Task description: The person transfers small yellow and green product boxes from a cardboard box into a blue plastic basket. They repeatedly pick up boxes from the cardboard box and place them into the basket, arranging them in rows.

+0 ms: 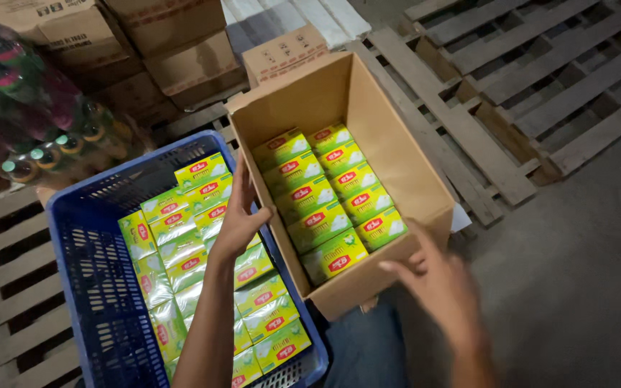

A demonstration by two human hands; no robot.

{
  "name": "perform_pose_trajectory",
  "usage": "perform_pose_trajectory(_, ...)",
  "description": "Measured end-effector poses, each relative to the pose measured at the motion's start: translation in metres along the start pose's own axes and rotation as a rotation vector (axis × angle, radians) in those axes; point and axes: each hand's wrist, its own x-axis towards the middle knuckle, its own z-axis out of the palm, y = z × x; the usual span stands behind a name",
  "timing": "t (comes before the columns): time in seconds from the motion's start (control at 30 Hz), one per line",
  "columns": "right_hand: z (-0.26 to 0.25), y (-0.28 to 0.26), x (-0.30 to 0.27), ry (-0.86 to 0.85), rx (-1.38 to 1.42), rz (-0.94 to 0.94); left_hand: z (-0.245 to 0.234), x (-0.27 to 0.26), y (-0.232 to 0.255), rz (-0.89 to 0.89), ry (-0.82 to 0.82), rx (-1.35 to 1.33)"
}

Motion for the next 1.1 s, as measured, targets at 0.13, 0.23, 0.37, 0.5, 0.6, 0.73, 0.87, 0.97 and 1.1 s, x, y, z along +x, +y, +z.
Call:
perform_pose_trajectory(0.13, 0.026, 0.059, 0.036, 0.146, 0.11, -0.255, 0.028, 0.01, 0.008, -0.063, 0.037, 0.057)
perform_pose_trajectory(0.23, 0.048, 0.077, 0.047, 0.251, 0.34, -0.398, 0.051, 0.006, -0.004, -0.021, 0.179, 0.032)
perform_pose_trajectory(0.37, 0.067, 0.085, 0.061, 0.39, 0.422, -0.463, 0.084, -0.02, -0.007, -0.074, 0.425, 0.112)
perform_pose_trajectory(0.5, 0.067, 0.095, 0.062, 0.383, 0.474, -0.453, 0.108, -0.04, -0.011, -0.128, 0.468, 0.072)
perform_pose_trajectory(0.6, 0.069, 0.102, 0.07, 0.395, 0.479, -0.472, 0.119, -0.044, -0.017, -0.042, 0.553, 0.059)
perform_pose_trajectory(0.73, 0.069, 0.111, 0.074, 0.374, 0.48, -0.447, 0.13, -0.041, -0.003, -0.078, 0.55, 0.055)
perform_pose_trajectory(0.87, 0.065, 0.104, 0.063, 0.383, 0.405, -0.472, 0.126, -0.043, -0.014, -0.003, 0.566, 0.023)
perform_pose_trajectory(0.97, 0.067, 0.102, 0.054, 0.391, 0.379, -0.457, 0.122, -0.046, -0.014, -0.025, 0.562, 0.036)
perform_pose_trajectory(1.1, 0.072, 0.098, 0.048, 0.429, 0.406, -0.432, 0.115, -0.04, -0.017, 0.0, 0.503, 0.034)
